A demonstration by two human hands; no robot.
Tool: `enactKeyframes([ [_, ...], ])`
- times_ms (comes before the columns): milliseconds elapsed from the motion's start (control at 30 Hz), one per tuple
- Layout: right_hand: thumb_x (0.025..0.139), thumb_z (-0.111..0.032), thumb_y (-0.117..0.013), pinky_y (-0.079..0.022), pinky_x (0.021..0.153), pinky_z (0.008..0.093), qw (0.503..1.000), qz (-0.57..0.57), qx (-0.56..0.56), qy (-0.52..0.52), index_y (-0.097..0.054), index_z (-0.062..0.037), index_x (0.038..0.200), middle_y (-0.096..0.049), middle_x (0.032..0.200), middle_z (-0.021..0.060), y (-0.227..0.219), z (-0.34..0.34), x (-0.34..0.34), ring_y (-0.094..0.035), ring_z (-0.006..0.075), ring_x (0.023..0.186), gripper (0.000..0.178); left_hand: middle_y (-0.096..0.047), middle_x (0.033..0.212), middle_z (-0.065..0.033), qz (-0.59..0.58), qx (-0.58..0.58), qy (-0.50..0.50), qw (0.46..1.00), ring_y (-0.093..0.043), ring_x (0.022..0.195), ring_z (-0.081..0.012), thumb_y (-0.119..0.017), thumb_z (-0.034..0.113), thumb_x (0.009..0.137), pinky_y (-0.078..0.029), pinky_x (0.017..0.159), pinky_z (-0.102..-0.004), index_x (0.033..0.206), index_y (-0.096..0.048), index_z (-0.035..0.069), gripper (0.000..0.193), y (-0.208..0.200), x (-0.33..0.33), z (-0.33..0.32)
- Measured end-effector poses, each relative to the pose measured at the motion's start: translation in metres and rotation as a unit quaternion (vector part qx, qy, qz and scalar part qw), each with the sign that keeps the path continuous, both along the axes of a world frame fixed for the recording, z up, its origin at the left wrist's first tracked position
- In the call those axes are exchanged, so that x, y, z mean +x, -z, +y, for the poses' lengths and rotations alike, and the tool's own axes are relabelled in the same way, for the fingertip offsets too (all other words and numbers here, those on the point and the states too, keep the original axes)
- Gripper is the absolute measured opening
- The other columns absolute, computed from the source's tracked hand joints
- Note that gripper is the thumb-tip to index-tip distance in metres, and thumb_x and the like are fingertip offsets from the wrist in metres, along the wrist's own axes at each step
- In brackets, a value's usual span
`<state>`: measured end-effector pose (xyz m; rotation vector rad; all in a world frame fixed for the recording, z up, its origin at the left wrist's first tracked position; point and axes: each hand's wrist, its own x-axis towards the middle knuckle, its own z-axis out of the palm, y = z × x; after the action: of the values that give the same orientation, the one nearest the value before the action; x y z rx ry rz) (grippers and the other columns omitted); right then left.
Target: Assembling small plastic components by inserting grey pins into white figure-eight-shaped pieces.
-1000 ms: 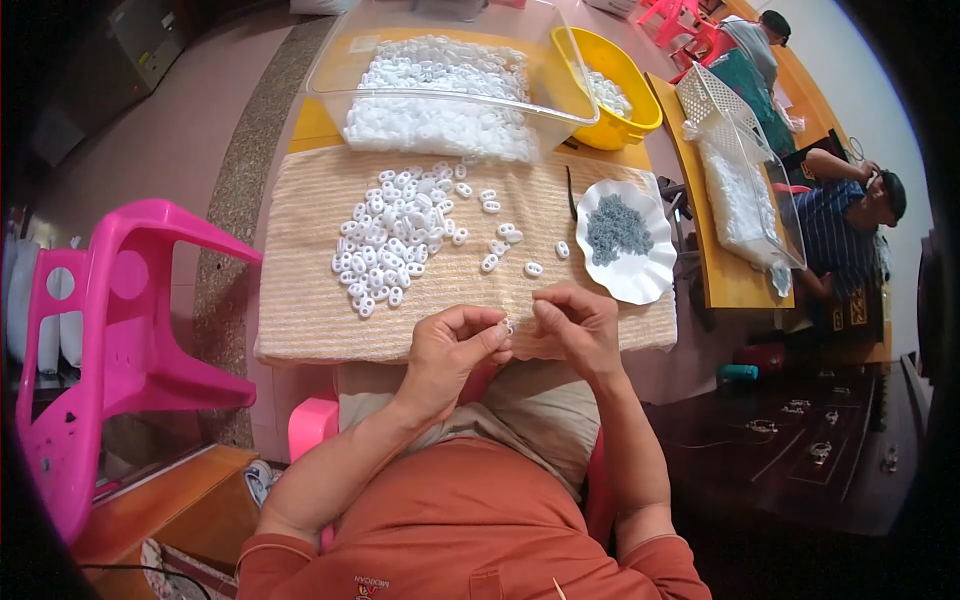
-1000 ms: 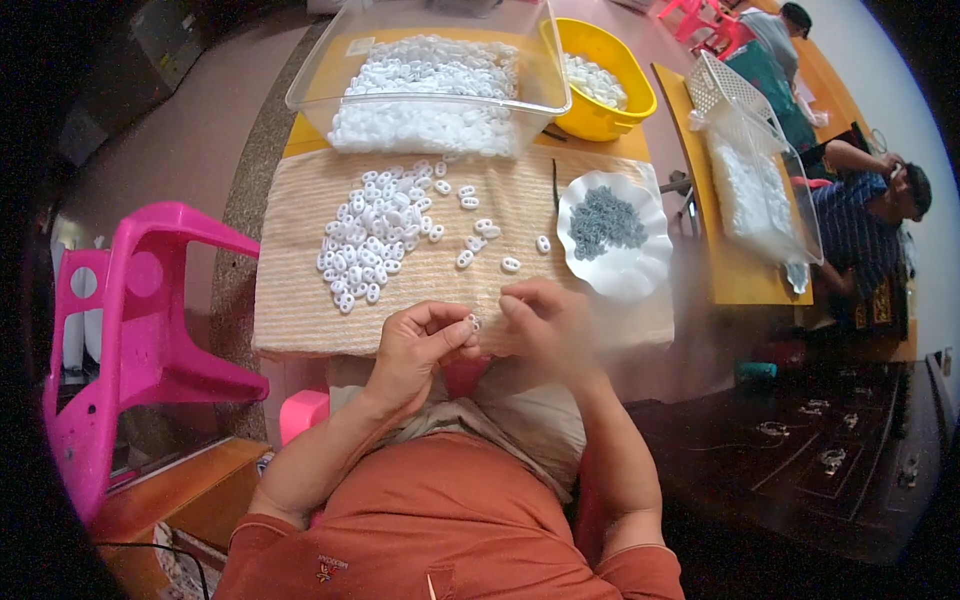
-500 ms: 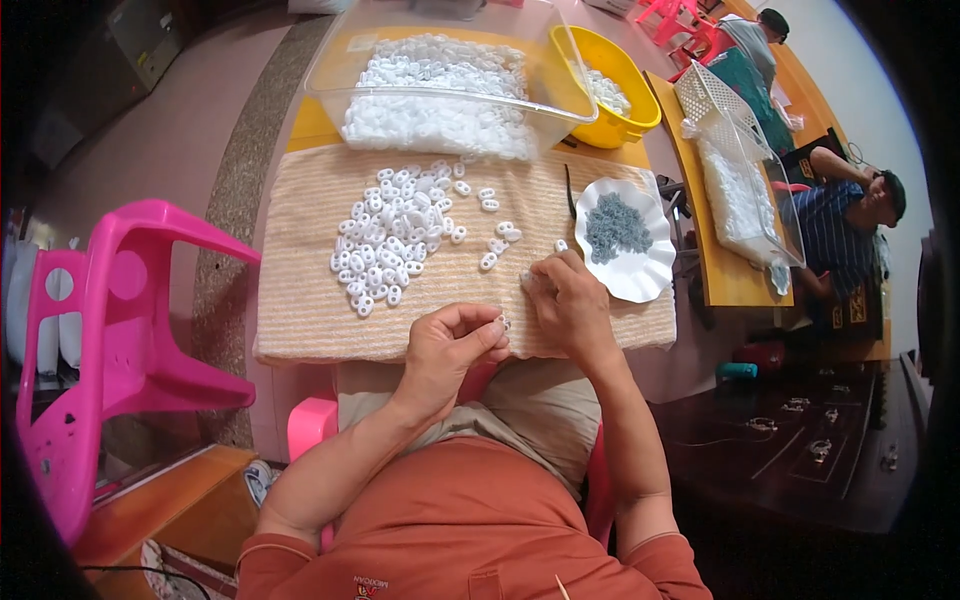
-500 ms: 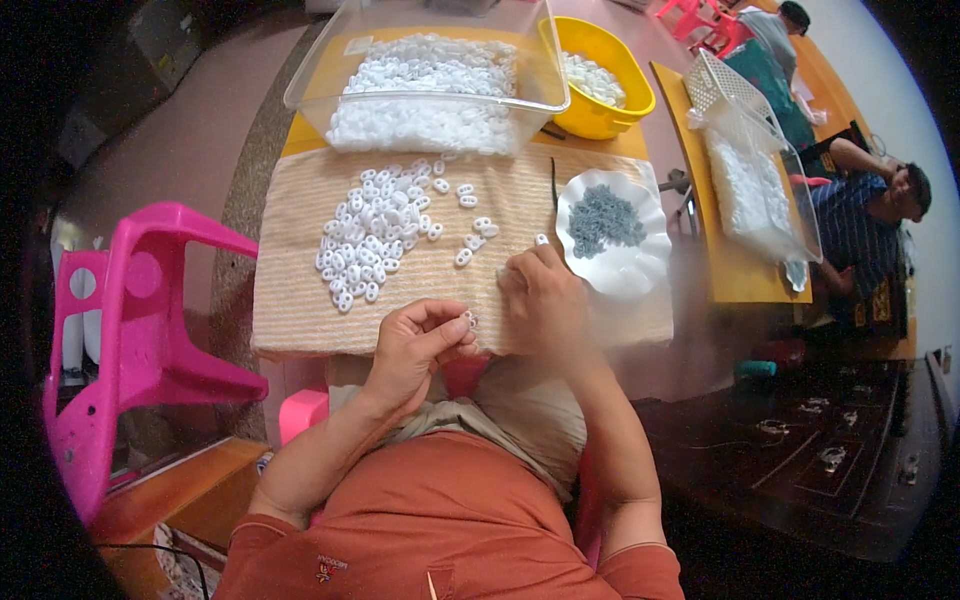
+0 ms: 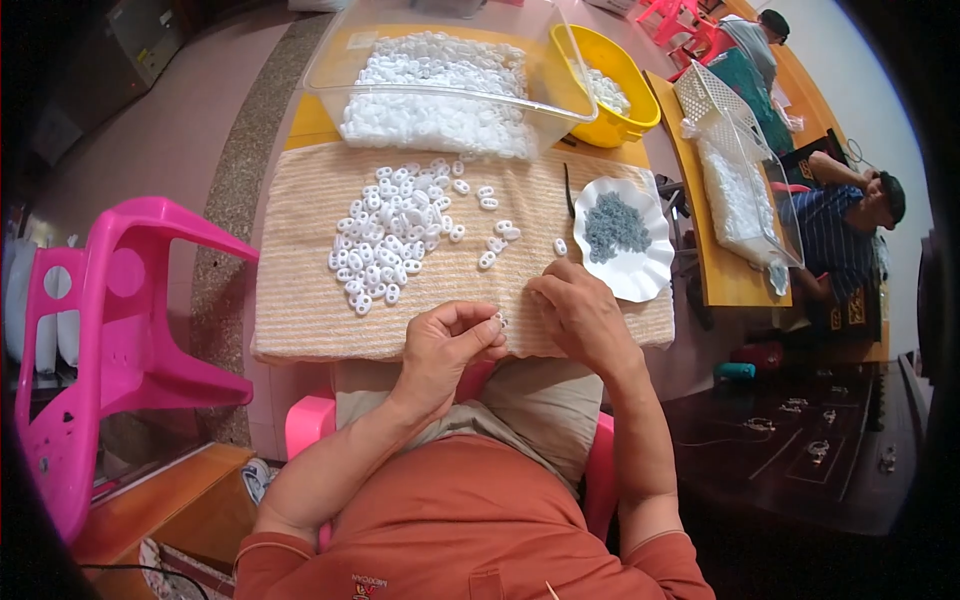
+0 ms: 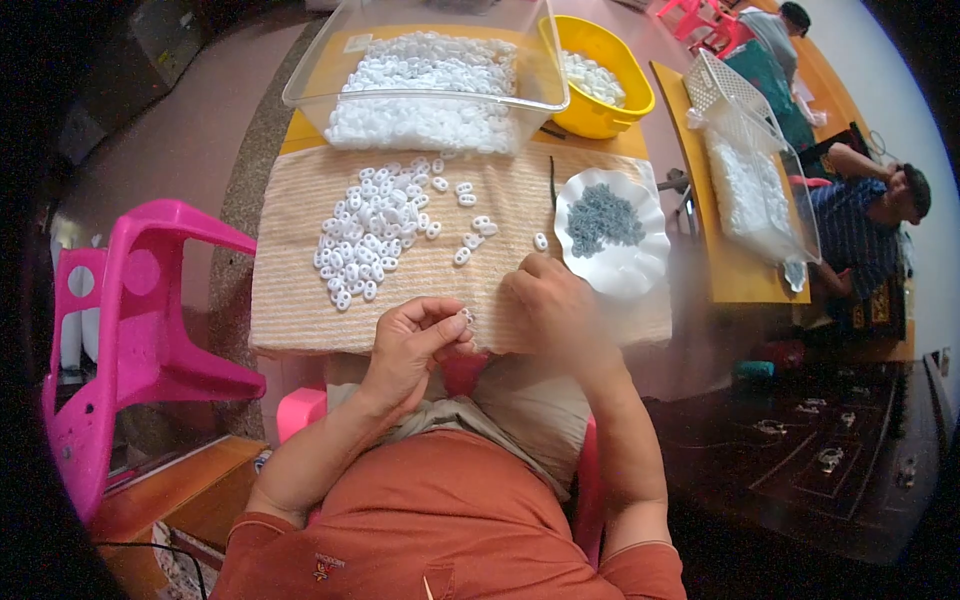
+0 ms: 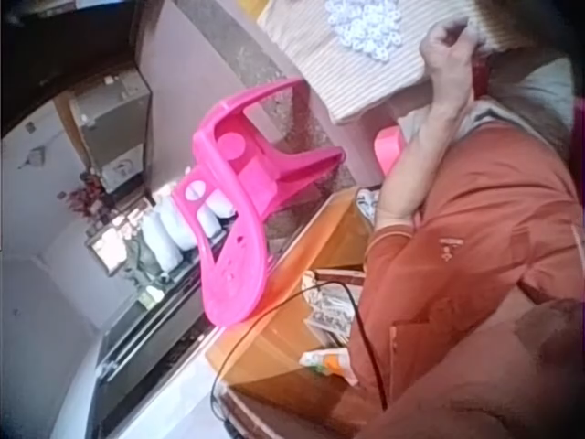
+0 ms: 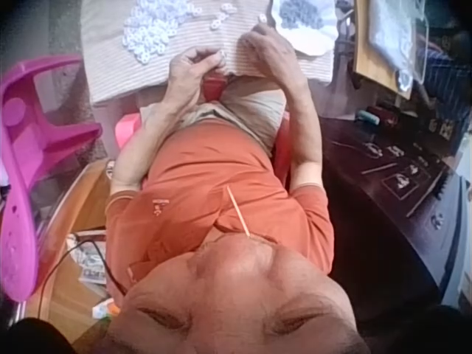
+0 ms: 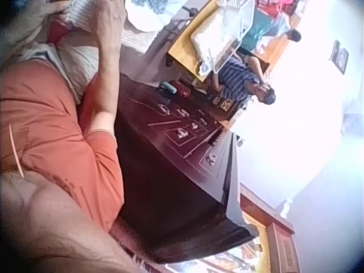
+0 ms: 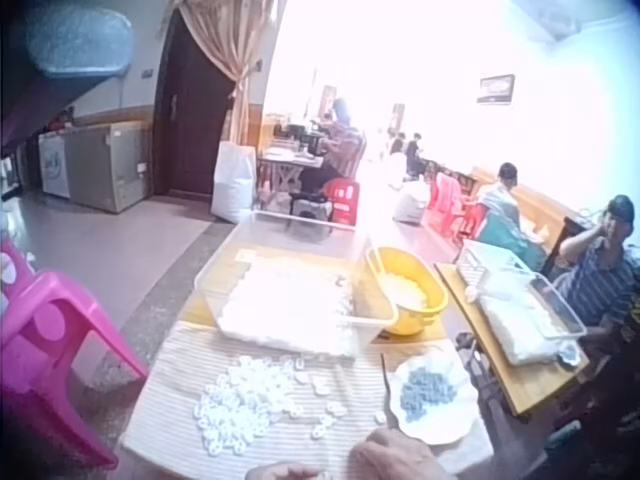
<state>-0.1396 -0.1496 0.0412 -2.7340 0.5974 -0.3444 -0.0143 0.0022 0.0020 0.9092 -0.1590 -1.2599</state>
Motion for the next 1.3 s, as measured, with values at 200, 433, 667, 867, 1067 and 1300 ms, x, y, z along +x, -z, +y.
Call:
enactKeyframes([
  [200, 0.073, 0.002, -0.057, -0.050, 0.072, 0.0397, 1.000, -0.008, 0.002, -0.014, -0.066, -0.0020, 0.090, -0.063, 0.084, 0.0135, 0.012, -0.013, 0.006, -0.062, 0.0330, 0.079, 0.019, -0.066, 0.083, -0.0074, 0.002, -0.007, 0.001, 1.000, -0.064, 0.070, -0.0112, -0.066, 0.004, 0.087, -0.056, 0.066, -0.0230, 0.100, -0.063, -0.004, 0.016, 0.001, 0.001, 0.000],
  [433, 0.073, 0.002, -0.056, -0.049, 0.073, 0.0405, 1.000, 0.006, 0.016, -0.020, -0.065, -0.0048, 0.096, -0.061, 0.085, 0.0139, 0.005, -0.004, 0.008, -0.061, 0.0338, 0.081, 0.025, -0.066, 0.082, -0.0071, 0.012, -0.005, 0.000, 1.000, -0.063, 0.070, -0.0108, -0.065, 0.003, 0.087, -0.055, 0.067, -0.0231, 0.099, -0.063, -0.003, 0.015, -0.002, 0.003, 0.000],
  [667, 0.078, 0.000, -0.057, -0.049, 0.073, 0.0408, 0.995, 0.052, 0.084, -0.002, -0.064, -0.0039, 0.098, -0.060, 0.084, 0.0149, 0.000, -0.006, 0.009, -0.060, 0.0361, 0.081, 0.021, -0.066, 0.082, -0.0071, 0.008, -0.007, -0.006, 1.000, -0.063, 0.069, -0.0108, -0.065, 0.003, 0.087, -0.055, 0.067, -0.0229, 0.099, -0.062, -0.003, 0.014, 0.001, 0.003, 0.000],
  [867, 0.083, -0.002, -0.065, -0.049, 0.070, 0.0287, 0.969, -0.013, 0.242, 0.044, -0.063, 0.0007, 0.107, -0.065, 0.082, 0.0079, 0.008, -0.006, -0.003, -0.064, 0.0177, 0.077, 0.024, -0.066, 0.082, -0.0069, 0.012, -0.001, -0.009, 1.000, -0.063, 0.069, -0.0107, -0.066, 0.003, 0.087, -0.055, 0.067, -0.0226, 0.100, -0.062, -0.003, 0.015, -0.001, 0.003, -0.001],
  [1067, 0.085, -0.002, -0.068, -0.049, 0.071, 0.0203, 0.830, -0.096, 0.545, 0.064, -0.061, 0.0039, 0.114, -0.065, 0.091, 0.0015, 0.024, -0.007, -0.011, -0.061, 0.0068, 0.082, 0.030, -0.066, 0.084, -0.0067, 0.009, 0.003, -0.008, 1.000, -0.064, 0.071, -0.0102, -0.066, 0.004, 0.087, -0.055, 0.068, -0.0224, 0.101, -0.062, -0.003, 0.016, -0.001, 0.003, -0.001],
  [1300, 0.086, -0.005, -0.068, -0.050, 0.067, 0.0215, 0.784, -0.093, 0.611, 0.059, -0.060, 0.0034, 0.117, -0.066, 0.093, 0.0045, 0.035, -0.005, -0.012, -0.061, 0.0081, 0.079, 0.033, -0.066, 0.086, -0.0068, 0.016, -0.002, -0.005, 1.000, -0.064, 0.073, -0.0108, -0.065, 0.004, 0.087, -0.056, 0.070, -0.0234, 0.102, -0.062, -0.003, 0.017, 0.002, 0.004, -0.001],
])
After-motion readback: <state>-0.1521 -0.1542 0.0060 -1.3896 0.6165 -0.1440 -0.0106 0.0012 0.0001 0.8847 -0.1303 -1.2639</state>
